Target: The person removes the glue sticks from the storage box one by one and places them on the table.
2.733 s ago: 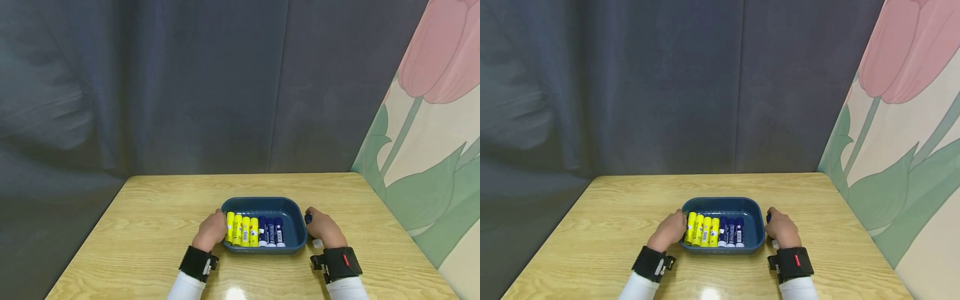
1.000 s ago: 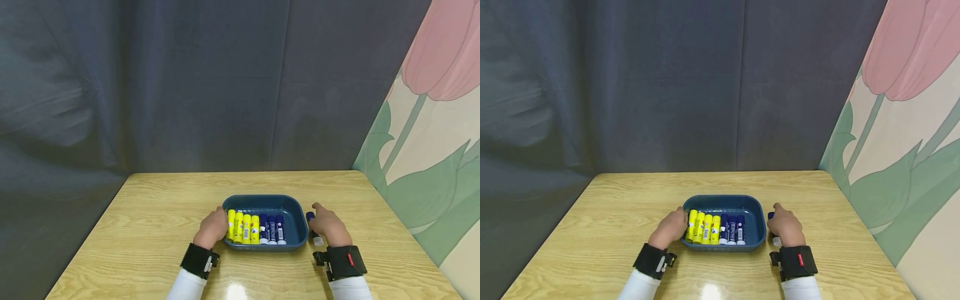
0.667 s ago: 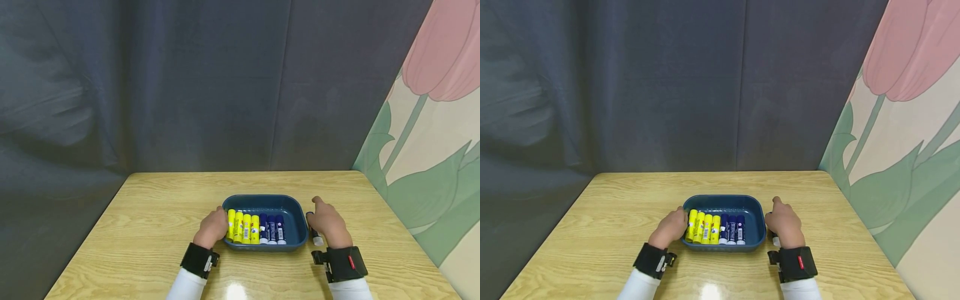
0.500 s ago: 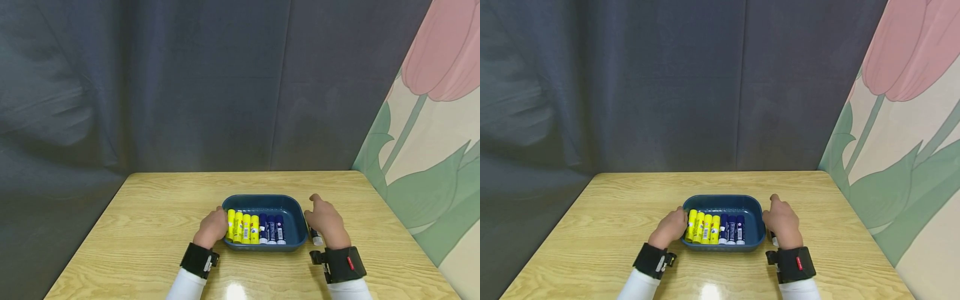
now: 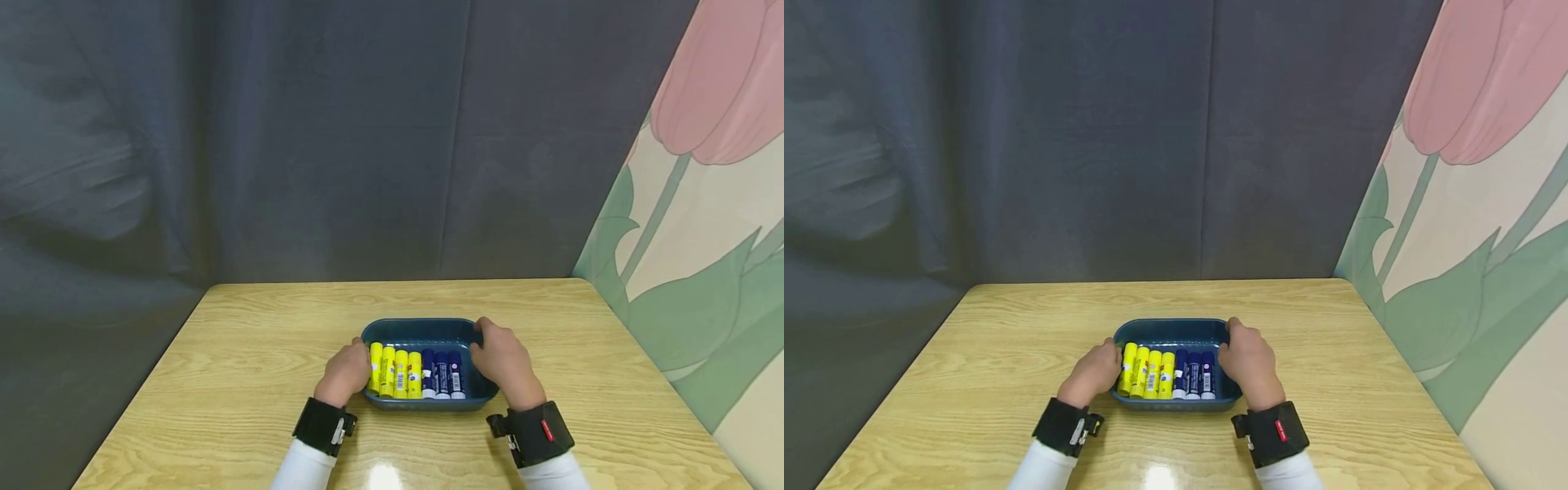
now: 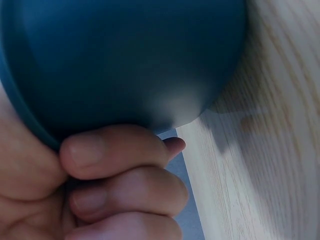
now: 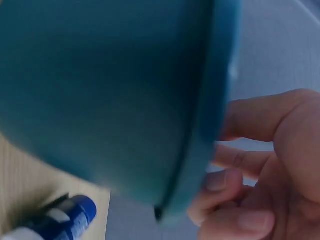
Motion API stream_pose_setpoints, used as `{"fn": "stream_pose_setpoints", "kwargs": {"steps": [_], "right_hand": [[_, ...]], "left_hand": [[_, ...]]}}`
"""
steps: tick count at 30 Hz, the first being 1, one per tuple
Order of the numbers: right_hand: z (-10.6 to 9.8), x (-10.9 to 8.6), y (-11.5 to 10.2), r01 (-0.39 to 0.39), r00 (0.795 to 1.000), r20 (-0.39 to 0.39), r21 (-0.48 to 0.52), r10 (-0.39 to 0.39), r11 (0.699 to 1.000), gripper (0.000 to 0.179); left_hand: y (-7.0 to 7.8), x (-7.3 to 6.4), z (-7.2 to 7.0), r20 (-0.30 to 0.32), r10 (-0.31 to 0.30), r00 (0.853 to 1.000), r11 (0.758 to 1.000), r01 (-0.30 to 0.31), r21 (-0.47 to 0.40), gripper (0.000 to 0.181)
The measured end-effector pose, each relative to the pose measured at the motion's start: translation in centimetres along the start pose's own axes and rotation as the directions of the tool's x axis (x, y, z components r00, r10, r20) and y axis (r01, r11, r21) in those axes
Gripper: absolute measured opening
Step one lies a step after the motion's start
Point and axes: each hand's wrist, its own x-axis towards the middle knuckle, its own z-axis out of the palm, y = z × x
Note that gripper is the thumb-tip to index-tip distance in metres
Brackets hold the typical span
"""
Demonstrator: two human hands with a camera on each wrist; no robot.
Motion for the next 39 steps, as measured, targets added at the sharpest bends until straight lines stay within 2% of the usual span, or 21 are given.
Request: {"fn": "stream_pose_setpoints", "kwargs": {"steps": [10,17,27,39], "right_hand": [[1.7,-0.1,-1.2,-0.014,0.997,0.081,-0.01,0.015,1.0,0.045],[2.7,0.0,-1.2,-0.024,0.992,0.127,-0.011,0.025,1.0,0.046],[3.3,-0.1,-1.1,-0.039,0.986,0.165,-0.013,0.04,0.999,0.055],[3.7,-0.2,-1.3,-0.048,0.977,0.205,-0.055,0.058,0.997,0.054]], "left_hand": [[0.0,-0.1,-0.1,0.005,-0.014,1.0,1.0,0.014,-0.013,0.037],[0.1,-0.1,-0.2,0.011,-0.03,0.999,1.0,0.03,-0.003,0.035],[0.1,-0.1,-0.1,0.005,-0.01,1.0,1.0,0.01,-0.001,0.035],[-0.1,-0.1,0.0,-0.004,0.004,1.0,1.0,-0.004,-0.01,0.034]]}}
